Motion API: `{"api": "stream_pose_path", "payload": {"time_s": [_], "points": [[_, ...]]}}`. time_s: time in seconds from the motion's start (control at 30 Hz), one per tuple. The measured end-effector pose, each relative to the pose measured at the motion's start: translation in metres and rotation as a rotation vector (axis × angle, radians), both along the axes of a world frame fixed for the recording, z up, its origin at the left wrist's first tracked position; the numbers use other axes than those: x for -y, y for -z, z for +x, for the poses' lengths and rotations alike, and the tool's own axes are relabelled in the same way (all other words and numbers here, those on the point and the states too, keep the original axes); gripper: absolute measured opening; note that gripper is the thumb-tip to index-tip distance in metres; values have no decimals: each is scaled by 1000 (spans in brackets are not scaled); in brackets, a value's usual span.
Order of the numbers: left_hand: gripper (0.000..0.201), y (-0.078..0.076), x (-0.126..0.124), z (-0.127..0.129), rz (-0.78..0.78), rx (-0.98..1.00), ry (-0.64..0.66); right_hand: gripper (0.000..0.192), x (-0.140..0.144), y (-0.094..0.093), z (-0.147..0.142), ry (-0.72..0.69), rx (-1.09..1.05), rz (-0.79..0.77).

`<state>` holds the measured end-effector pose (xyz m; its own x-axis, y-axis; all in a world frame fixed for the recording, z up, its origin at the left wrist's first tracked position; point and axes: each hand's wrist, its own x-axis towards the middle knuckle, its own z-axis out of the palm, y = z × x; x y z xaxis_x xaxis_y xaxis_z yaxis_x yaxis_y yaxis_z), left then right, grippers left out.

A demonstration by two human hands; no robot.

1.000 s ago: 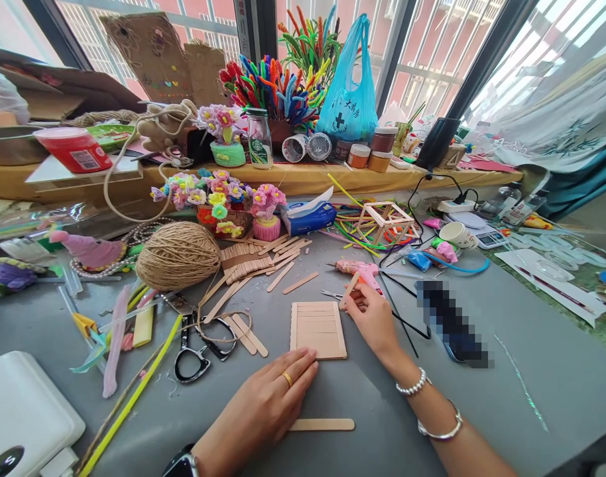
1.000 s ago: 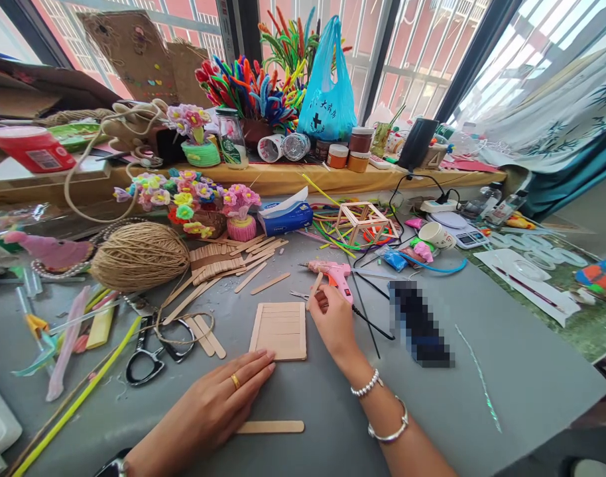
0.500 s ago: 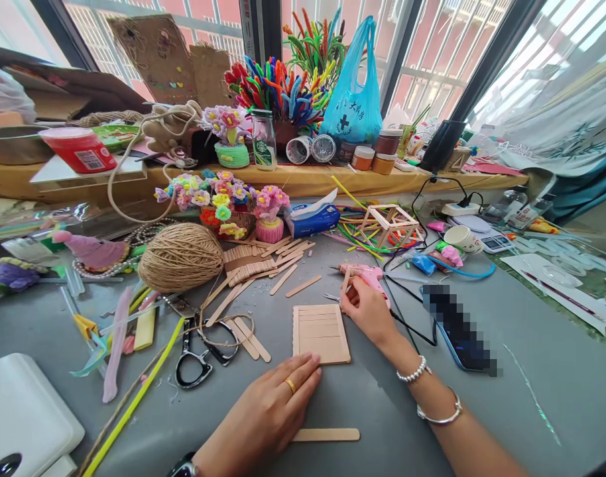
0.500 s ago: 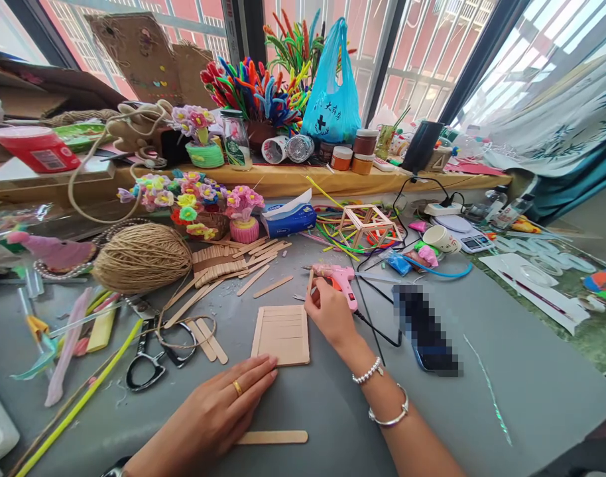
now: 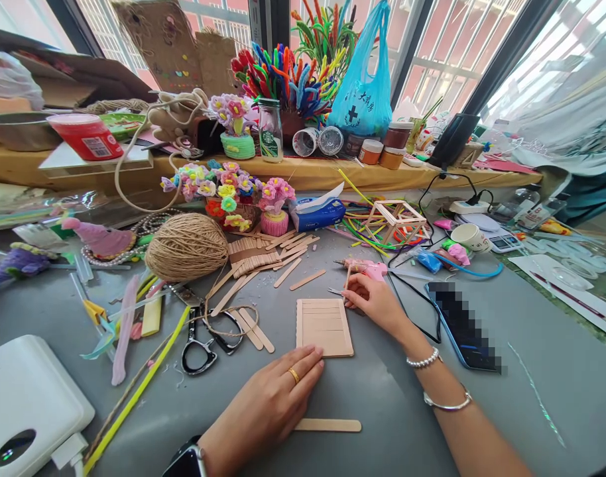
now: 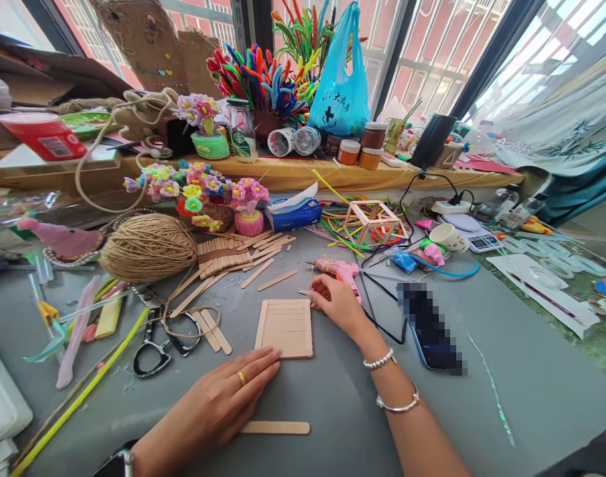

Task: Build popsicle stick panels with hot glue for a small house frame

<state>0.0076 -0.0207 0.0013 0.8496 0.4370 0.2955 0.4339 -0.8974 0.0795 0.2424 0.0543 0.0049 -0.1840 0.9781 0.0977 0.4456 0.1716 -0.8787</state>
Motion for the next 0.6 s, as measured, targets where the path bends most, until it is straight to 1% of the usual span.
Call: {"api": "stream_pose_path", "payload": {"time_s": [0.17,0.33,0.5,0.6], "points": [[40,-3,1,1,-4,13,-12,6,1,1,1,-47,27,27],[39,-4,1,1,-10,40,-18,4,4,1,-1,-17,96,92],[39,-3,0,1,27,-4,-9,3,7,0,-2,0,90,100],[37,0,0,0,50,6,0,3,8,-1,-3,2,94,105]]}}
